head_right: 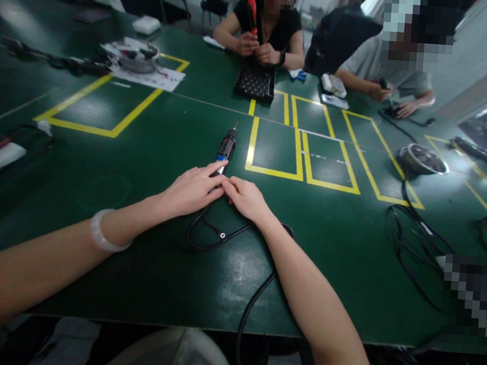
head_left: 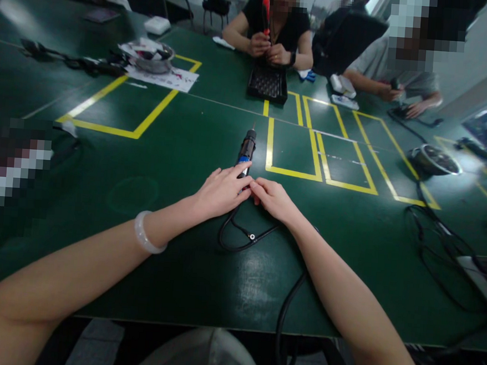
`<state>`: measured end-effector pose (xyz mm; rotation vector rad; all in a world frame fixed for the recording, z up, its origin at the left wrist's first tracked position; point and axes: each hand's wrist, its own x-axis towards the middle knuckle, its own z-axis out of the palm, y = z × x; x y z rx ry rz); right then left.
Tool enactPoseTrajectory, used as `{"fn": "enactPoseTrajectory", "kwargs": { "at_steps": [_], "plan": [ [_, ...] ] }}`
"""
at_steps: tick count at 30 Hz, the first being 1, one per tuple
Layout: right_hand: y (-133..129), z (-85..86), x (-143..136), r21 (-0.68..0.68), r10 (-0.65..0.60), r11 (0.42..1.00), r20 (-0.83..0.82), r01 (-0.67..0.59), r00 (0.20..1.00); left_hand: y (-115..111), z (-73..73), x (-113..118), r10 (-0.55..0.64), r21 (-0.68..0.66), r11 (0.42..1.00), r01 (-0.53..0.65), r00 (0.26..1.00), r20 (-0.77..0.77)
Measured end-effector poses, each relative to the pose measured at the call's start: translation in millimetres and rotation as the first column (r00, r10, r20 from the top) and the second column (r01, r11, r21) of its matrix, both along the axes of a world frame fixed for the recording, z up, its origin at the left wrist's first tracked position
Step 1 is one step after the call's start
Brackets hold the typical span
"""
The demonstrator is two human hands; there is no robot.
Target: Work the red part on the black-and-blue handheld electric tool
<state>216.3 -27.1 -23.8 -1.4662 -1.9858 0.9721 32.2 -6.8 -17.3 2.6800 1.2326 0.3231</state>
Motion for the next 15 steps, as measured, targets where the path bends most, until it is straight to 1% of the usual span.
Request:
{"fn": "enactPoseTrajectory", "kwargs": {
  "at_steps": [4, 8, 12, 15],
  "plan": [
    [5, -4.9, 5, -0.028, -0.021, 0.999, -0.078, 0.019, 0.997, 2, 1.8, -2, 0.013, 0.040, 0.999, -0.011, 0.998, -0.064],
    [13, -8.6, 15, -0.132, -0.113, 0.987, -0.198, 0.088, 0.974, 7, 2.7, -9, 0.018, 0.052, 0.999, -0.014, 0.997, -0.070],
    [17, -6.3, 24, -0.286, -0.195, 0.954, -0.374, 0.087, 0.907, 21, 2.8, -24, 0.056, 0.051, 0.997, -0.052, 0.995, -0.083],
    [18, -5.1, 28, -0.324, -0.217, 0.944, -0.477, 0.059, 0.852, 38, 1.9, -44, 0.115, 0.042, 0.993, -0.111, 0.987, -0.110]
  ]
}}
